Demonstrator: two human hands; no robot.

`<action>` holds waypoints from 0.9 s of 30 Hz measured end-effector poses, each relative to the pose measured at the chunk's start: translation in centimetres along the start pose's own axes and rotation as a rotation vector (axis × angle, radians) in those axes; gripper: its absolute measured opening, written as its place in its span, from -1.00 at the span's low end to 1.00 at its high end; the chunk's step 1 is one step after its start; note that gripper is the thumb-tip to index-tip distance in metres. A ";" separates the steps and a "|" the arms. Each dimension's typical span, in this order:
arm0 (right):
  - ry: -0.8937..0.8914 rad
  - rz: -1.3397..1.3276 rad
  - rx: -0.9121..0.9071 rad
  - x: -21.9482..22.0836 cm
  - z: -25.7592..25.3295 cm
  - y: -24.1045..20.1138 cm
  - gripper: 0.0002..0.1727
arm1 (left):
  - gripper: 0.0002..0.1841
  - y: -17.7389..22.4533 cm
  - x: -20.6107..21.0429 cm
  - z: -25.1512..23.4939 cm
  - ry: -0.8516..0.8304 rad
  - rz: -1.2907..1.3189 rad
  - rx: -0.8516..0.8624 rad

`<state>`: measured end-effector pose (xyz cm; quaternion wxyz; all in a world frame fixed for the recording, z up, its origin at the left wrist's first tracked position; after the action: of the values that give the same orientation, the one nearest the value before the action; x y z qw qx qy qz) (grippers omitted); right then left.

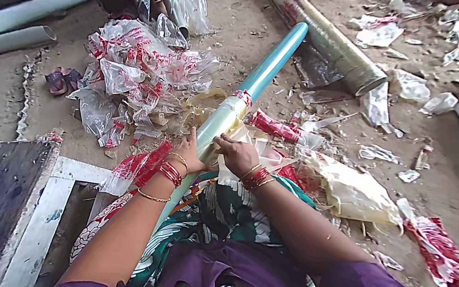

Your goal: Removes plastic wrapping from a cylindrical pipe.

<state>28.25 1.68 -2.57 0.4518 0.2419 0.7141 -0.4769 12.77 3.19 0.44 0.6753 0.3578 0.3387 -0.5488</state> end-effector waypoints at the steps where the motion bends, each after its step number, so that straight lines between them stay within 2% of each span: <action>1: 0.008 0.016 -0.012 -0.2 0.0 0.1 -0.51 | 0.44 0.1 -0.1 -0.2 -0.019 0.012 -0.011; 5: -0.109 0.015 -0.030 -1.9 0.5 0.5 -0.54 | 0.40 -1.0 -0.8 -2.1 -0.089 0.137 0.044; 7: -0.088 -0.001 -0.116 -2.5 0.5 1.1 -0.56 | 0.40 -1.8 -1.1 -3.0 -0.099 0.183 0.093; 11: -0.056 -0.072 -0.151 -2.6 0.5 2.4 -0.52 | 0.39 -2.0 -1.0 -3.0 -0.090 0.219 0.161; 13: -0.009 -0.103 -0.167 -2.5 0.7 2.7 -0.54 | 0.26 -3.0 -1.0 -2.5 -0.147 0.428 0.221; 15: -0.031 -0.118 -0.160 -3.0 1.4 2.6 -0.62 | -0.06 -4.6 -1.1 -0.6 -0.208 0.626 0.237; 17: -0.060 -0.076 -0.154 -3.7 2.1 2.3 -0.62 | -0.24 -6.8 -0.9 3.0 -0.116 0.568 0.197; 20: 0.094 -0.002 -0.211 -4.9 2.6 0.7 -0.71 | -0.04 -11.0 1.8 9.7 0.133 0.244 0.109; 22: 0.212 -0.047 -0.274 -5.3 2.3 -1.1 -0.71 | 0.05 -13.2 4.7 13.8 0.446 0.082 0.145; 25: 0.148 -0.098 -0.336 -2.3 1.0 -2.7 -0.50 | 0.10 -15.2 7.4 16.9 0.683 0.028 0.117; 27: 0.136 -0.066 -0.368 0.5 0.5 -2.9 -0.52 | 0.08 -16.0 8.4 17.0 0.756 0.054 0.109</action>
<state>25.98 -0.08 -1.73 0.4234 0.1631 0.8256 -0.3353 -0.42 -17.80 0.24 0.4970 0.5790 0.5247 -0.3774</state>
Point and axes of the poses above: each hand's wrist, its own z-axis away from the middle knuckle, its own x-axis out of the palm, y = z × x, the point moved 3 cm from there along -z, towards the middle knuckle, and after that the axes turned 6 degrees about -x, right-handed, at the moved point
